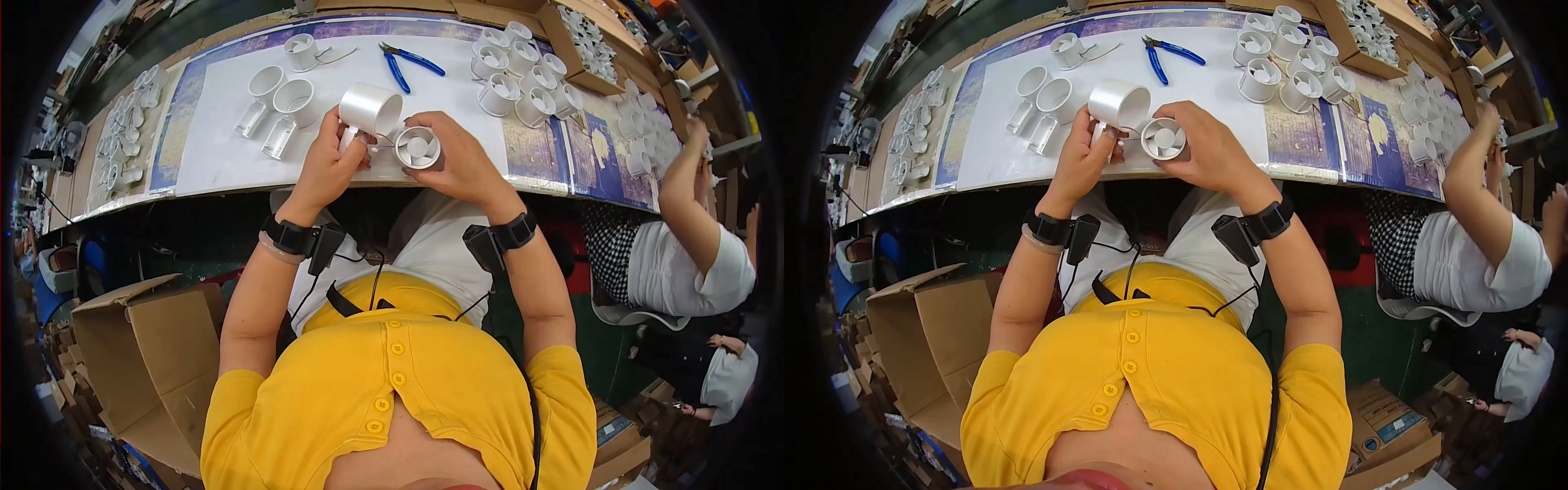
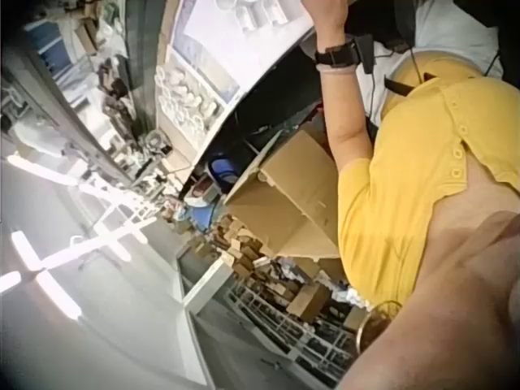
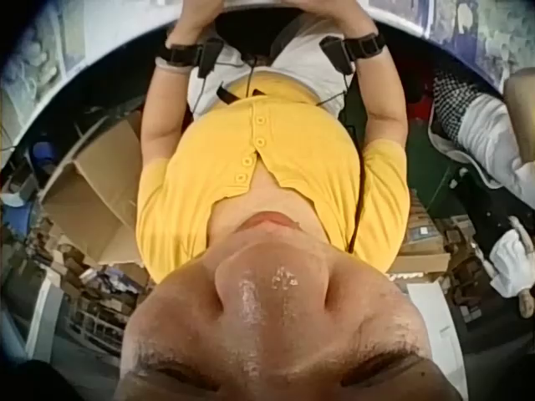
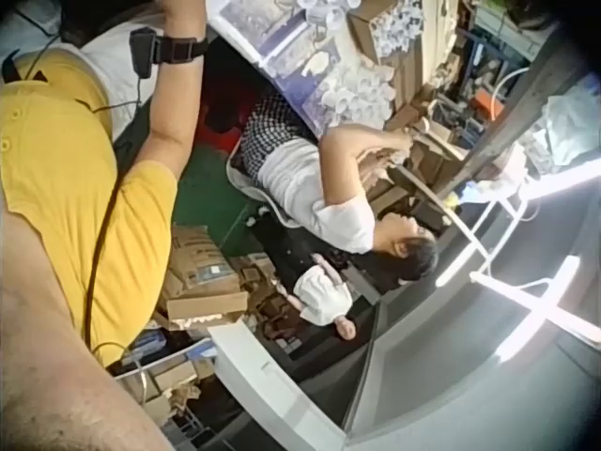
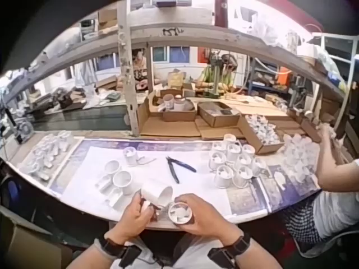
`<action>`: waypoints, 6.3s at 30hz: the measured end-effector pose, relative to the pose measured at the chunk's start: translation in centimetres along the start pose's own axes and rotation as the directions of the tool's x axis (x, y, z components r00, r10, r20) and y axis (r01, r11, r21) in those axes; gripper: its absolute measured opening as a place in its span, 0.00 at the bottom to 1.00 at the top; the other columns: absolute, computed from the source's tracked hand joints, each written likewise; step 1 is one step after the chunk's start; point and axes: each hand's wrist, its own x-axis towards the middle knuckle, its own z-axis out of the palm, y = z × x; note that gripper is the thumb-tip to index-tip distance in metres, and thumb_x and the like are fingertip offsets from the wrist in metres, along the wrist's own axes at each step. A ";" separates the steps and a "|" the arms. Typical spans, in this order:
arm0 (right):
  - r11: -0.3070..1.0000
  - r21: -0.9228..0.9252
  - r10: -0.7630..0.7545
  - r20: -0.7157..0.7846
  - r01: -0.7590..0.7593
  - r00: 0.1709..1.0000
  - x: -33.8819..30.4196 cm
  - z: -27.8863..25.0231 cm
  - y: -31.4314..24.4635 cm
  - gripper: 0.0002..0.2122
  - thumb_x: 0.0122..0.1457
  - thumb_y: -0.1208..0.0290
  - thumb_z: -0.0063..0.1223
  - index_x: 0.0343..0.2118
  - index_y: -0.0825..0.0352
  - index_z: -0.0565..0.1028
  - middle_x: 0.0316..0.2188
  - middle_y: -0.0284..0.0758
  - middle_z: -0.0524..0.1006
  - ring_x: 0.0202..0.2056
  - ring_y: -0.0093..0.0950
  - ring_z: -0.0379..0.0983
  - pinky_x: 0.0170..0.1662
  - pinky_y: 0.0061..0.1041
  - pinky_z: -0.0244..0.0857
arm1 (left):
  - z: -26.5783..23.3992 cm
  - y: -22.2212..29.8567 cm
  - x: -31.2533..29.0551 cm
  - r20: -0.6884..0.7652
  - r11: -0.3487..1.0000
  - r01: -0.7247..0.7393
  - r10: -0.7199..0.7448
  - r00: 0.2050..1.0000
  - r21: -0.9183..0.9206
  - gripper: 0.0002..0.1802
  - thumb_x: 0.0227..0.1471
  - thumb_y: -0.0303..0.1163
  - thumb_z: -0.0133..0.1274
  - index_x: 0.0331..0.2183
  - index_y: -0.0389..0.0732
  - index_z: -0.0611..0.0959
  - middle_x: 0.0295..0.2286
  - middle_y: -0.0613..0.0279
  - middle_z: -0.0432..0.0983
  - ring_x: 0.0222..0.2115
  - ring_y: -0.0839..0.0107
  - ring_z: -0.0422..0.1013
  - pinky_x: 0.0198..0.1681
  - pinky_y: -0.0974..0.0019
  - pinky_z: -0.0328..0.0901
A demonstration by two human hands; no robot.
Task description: The person picks up a white plastic housing and a fan component, trims the plastic with shears, and inserts the fan into the housing. They thread the wires through the assembly by hand, press the parts together, and place the completed unit onto the table.
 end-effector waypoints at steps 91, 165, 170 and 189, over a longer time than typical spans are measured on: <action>0.967 -0.219 -0.178 -0.220 0.129 0.959 4.8 1.7 -1.6 0.05 0.47 0.71 0.61 0.28 0.62 0.82 0.50 0.33 0.72 0.50 0.38 0.64 0.54 0.34 0.58 | -0.9 -0.6 1.5 0.078 0.952 0.035 -0.012 0.997 -0.303 0.24 0.52 0.22 0.44 0.53 0.39 0.64 0.39 0.61 0.69 0.28 0.76 0.69 0.29 0.72 0.66; 0.929 -0.233 -0.319 -0.106 0.289 0.942 4.8 1.5 -2.2 0.05 0.48 0.75 0.61 0.30 0.62 0.80 0.57 0.37 0.66 0.59 0.42 0.56 0.60 0.36 0.52 | -2.2 -0.9 2.0 0.222 0.892 0.180 -0.093 0.971 -0.414 0.16 0.54 0.25 0.46 0.45 0.37 0.66 0.36 0.60 0.70 0.26 0.76 0.69 0.26 0.73 0.66; 0.895 -0.332 -0.355 -0.124 0.298 0.927 4.8 1.7 -1.6 0.08 0.46 0.76 0.62 0.31 0.60 0.81 0.57 0.36 0.66 0.59 0.42 0.56 0.59 0.36 0.53 | -2.1 -1.0 2.1 0.216 0.900 0.140 -0.053 0.975 -0.412 0.16 0.55 0.27 0.47 0.46 0.37 0.66 0.37 0.60 0.69 0.28 0.75 0.70 0.27 0.72 0.67; 0.902 -0.264 -0.378 -0.107 0.341 0.919 5.3 1.5 -0.8 0.10 0.43 0.73 0.66 0.31 0.58 0.81 0.56 0.35 0.68 0.59 0.40 0.57 0.59 0.36 0.53 | -2.1 -1.3 2.0 0.216 0.919 0.134 -0.055 0.975 -0.372 0.16 0.57 0.30 0.49 0.45 0.38 0.65 0.38 0.60 0.69 0.28 0.76 0.69 0.26 0.73 0.65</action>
